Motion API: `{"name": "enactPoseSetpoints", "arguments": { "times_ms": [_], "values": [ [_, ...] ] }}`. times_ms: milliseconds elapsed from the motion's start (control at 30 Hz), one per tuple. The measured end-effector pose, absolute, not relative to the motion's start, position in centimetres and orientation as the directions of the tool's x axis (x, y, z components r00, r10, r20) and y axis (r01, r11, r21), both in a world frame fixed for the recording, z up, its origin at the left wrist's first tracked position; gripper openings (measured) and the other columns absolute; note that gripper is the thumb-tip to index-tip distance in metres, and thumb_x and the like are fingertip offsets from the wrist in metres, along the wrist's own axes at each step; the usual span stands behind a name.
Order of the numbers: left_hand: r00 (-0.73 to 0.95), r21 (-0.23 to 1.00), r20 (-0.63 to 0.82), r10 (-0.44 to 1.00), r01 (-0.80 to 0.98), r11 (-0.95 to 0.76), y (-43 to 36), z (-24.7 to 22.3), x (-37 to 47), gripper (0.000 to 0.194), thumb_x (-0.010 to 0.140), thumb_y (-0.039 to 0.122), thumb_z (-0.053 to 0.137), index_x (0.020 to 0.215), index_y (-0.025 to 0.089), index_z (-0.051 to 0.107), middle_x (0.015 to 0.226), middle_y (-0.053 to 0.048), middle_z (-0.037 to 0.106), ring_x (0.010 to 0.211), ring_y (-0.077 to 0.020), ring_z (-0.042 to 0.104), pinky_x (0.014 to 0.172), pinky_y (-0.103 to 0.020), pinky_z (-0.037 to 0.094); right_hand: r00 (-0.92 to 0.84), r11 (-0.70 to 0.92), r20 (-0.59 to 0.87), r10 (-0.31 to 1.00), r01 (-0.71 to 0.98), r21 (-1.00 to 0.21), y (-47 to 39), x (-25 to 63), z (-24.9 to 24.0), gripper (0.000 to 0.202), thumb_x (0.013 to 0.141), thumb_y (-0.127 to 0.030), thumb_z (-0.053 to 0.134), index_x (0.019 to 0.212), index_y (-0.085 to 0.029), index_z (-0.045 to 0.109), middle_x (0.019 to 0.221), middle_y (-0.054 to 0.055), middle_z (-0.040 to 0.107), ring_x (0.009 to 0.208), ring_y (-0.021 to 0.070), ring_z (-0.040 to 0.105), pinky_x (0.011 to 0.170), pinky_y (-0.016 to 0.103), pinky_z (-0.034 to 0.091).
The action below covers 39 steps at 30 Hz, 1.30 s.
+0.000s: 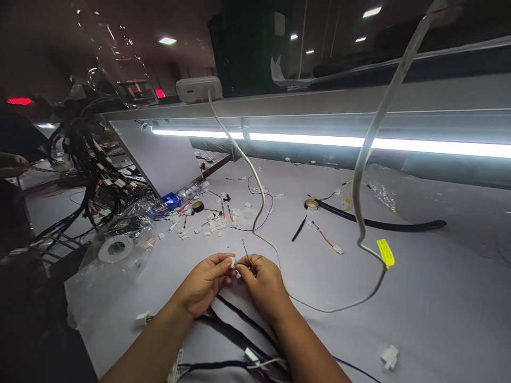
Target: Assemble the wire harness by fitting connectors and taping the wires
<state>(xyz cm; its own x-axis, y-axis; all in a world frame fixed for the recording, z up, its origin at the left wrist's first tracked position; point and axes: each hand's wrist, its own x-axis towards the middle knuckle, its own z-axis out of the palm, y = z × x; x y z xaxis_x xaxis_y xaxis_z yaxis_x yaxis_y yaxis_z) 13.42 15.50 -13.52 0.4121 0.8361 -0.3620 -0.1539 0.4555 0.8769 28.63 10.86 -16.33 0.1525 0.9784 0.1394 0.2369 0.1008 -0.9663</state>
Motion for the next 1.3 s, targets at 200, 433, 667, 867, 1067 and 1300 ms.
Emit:
{"name": "enactPoseSetpoints", "arguments": {
  "times_ms": [200, 433, 667, 867, 1067, 1300],
  "values": [
    [0.393, 0.888, -0.348, 0.851, -0.152, 0.433, 15.2, -13.5, 13.8, 0.031, 0.072, 0.026, 0.078, 0.094, 0.011, 0.062, 0.081, -0.006, 0.065, 0.069, -0.0118, 0.059, 0.072, -0.025, 0.048, 0.151, 0.177, 0.227, 0.962, 0.286, -0.942, 10.7, 28.3, -16.2, 0.015, 0.085, -0.024, 0.054, 0.077, -0.021, 0.066, 0.076, 0.001, 0.065, 0.073, 0.0173, 0.059, 0.069, 0.028, 0.045],
    [0.357, 0.903, -0.34, 0.87, -0.133, 0.408, 15.1, -13.5, 14.0, 0.026, 0.072, 0.024, 0.075, 0.092, 0.014, 0.063, 0.085, -0.006, 0.065, 0.067, -0.0114, 0.058, 0.065, -0.024, 0.047, 0.151, 0.298, 0.35, 0.924, 0.287, -0.91, 11.0, 29.1, -15.7, 0.026, 0.094, -0.034, 0.043, 0.088, -0.022, 0.065, 0.088, 0.003, 0.056, 0.086, 0.0177, 0.055, 0.079, 0.029, 0.043],
    [0.413, 0.933, -0.29, 0.863, -0.077, 0.35, 15.3, -12.9, 13.8, 0.027, 0.074, 0.035, 0.074, 0.084, 0.011, 0.067, 0.073, -0.005, 0.062, 0.064, -0.0113, 0.056, 0.064, -0.023, 0.046, -0.018, 0.301, 0.322, 0.947, 0.404, -0.864, 10.5, 29.4, -15.5, 0.027, 0.089, -0.023, 0.045, 0.069, -0.021, 0.064, 0.082, 0.001, 0.047, 0.076, 0.0151, 0.051, 0.069, 0.028, 0.041],
    [0.4, 0.941, -0.28, 0.873, -0.065, 0.332, 15.5, -13.2, 13.6, 0.026, 0.08, 0.037, 0.069, 0.086, 0.012, 0.066, 0.068, -0.003, 0.06, 0.06, -0.0093, 0.054, 0.062, -0.02, 0.045, 0.178, 0.217, 0.253, 0.951, 0.199, -0.956, 10.7, 29.0, -15.7, 0.014, 0.084, -0.033, 0.061, 0.081, -0.022, 0.068, 0.085, 0.002, 0.055, 0.077, 0.0166, 0.054, 0.069, 0.028, 0.044],
    [0.409, 0.804, -0.419, 0.811, -0.249, 0.541, 15.8, -13.2, 13.4, 0.028, 0.083, 0.019, 0.066, 0.11, 0.012, 0.063, 0.078, -0.004, 0.061, 0.068, -0.0083, 0.058, 0.07, -0.018, 0.051, 0.203, 0.323, 0.367, 0.908, 0.217, -0.921, 10.7, 28.9, -15.6, 0.01, 0.083, -0.026, 0.057, 0.078, -0.021, 0.065, 0.09, 0.004, 0.053, 0.072, 0.0145, 0.052, 0.056, 0.025, 0.042],
    [0.384, 0.798, -0.438, 0.813, -0.25, 0.548, 15.8, -13.5, 13.3, 0.017, 0.083, 0.018, 0.066, 0.098, 0.011, 0.066, 0.079, -0.006, 0.064, 0.067, -0.0088, 0.06, 0.067, -0.017, 0.053, 0.173, 0.342, 0.389, 0.905, 0.25, -0.906, 10.9, 28.8, -16.0, 0.008, 0.081, -0.02, 0.055, 0.076, -0.02, 0.062, 0.09, 0.003, 0.051, 0.069, 0.0131, 0.05, 0.052, 0.024, 0.04]
  ]
}}
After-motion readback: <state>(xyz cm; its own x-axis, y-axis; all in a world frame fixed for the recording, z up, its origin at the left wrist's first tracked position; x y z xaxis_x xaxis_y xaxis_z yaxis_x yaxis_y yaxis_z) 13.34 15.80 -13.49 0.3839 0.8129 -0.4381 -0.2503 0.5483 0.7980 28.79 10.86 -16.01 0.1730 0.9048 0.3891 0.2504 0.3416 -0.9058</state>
